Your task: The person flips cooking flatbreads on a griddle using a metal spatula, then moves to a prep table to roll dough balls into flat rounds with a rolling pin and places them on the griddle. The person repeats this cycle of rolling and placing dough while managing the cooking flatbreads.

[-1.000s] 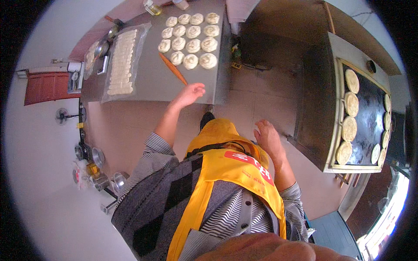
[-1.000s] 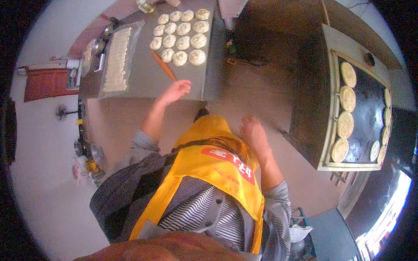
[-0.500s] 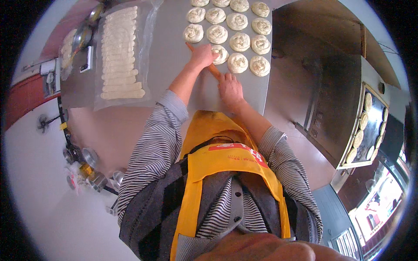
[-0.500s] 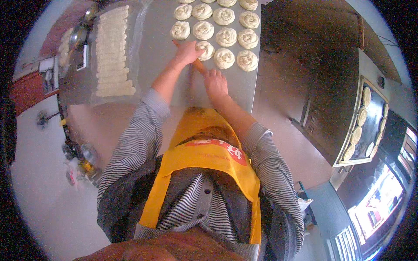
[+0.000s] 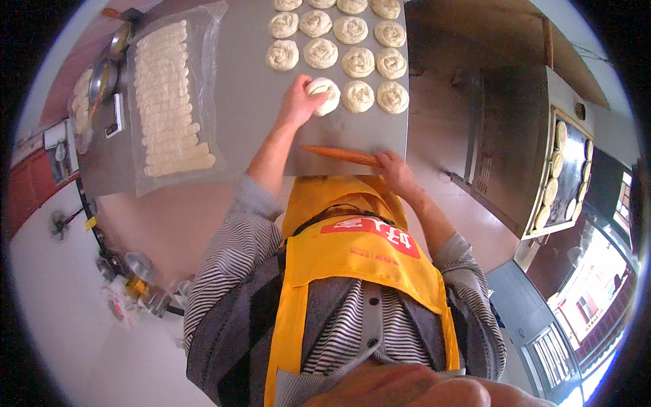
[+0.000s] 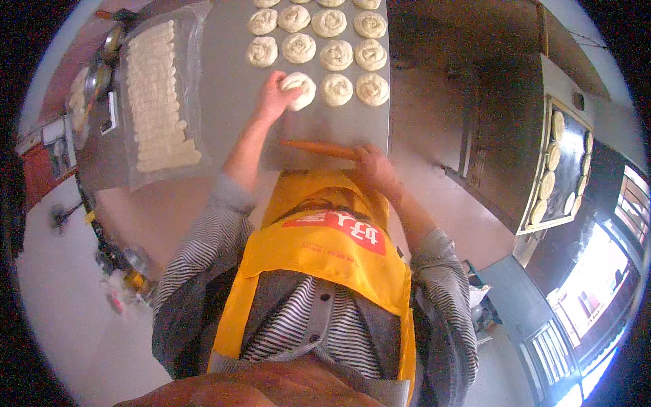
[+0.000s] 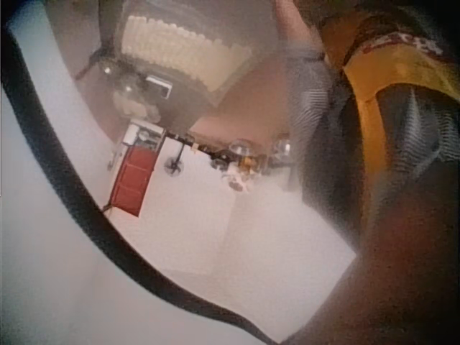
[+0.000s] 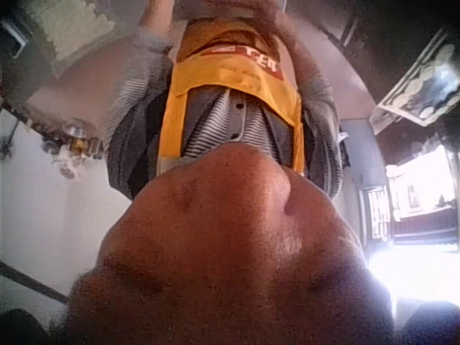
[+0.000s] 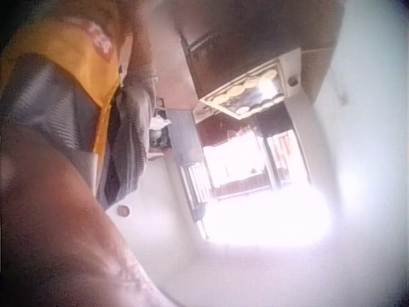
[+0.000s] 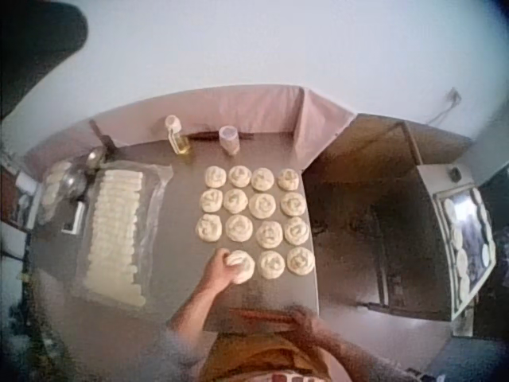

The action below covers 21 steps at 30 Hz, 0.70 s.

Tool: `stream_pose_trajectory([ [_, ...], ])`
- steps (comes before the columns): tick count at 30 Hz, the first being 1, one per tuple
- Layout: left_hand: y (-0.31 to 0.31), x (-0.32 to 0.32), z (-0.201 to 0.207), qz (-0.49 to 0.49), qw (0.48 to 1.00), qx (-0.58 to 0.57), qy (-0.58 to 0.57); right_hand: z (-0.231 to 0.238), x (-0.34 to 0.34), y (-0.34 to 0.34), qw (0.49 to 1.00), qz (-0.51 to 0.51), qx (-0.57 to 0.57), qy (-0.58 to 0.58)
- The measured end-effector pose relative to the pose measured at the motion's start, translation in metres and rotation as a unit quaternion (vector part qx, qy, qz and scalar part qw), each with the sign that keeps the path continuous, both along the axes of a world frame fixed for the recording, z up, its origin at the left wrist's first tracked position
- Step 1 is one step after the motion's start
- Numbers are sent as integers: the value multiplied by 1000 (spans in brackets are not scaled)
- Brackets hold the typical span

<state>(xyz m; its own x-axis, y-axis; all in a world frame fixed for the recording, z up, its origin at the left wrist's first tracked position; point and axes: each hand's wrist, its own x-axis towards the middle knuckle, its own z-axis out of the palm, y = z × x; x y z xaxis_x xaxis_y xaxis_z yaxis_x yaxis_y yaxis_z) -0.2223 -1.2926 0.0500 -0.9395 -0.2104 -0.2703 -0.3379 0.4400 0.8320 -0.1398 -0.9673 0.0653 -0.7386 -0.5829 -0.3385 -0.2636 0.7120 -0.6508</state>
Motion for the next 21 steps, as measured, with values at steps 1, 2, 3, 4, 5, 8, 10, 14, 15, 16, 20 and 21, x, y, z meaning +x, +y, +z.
stream_pose_trajectory([
  [1,-5,15,15,-2,1000,14,12,2,5,21,1000,-6,22,-18],
  [2,-13,31,21,-43,998,-22,-48,5,9,39,999,-12,31,-14],
  [3,-20,44,25,-85,989,-57,-105,8,11,58,999,-20,40,-7],
  [4,-25,57,29,-121,975,-91,-166,10,12,78,999,-26,16,8],
  [5,-27,67,22,-102,979,-91,-153,12,12,97,999,-32,-6,24],
  [8,-22,82,-10,-81,981,-170,-43,31,7,128,997,-50,-6,49],
  [10,8,80,-20,-109,934,-323,109,37,-6,131,997,-67,-10,32],
  [14,36,78,-31,-164,882,-431,97,31,-29,99,991,-109,-35,69],
  [15,36,76,-33,-167,883,-432,81,34,-33,85,989,-127,-41,69],
  [16,37,72,-34,-171,882,-434,67,32,-36,74,987,-132,-44,82],
  [20,27,78,-41,-135,917,-369,66,34,-39,33,978,-151,-82,121],
  [21,27,86,-37,-126,916,-369,88,37,-35,28,976,-156,-90,125],
])
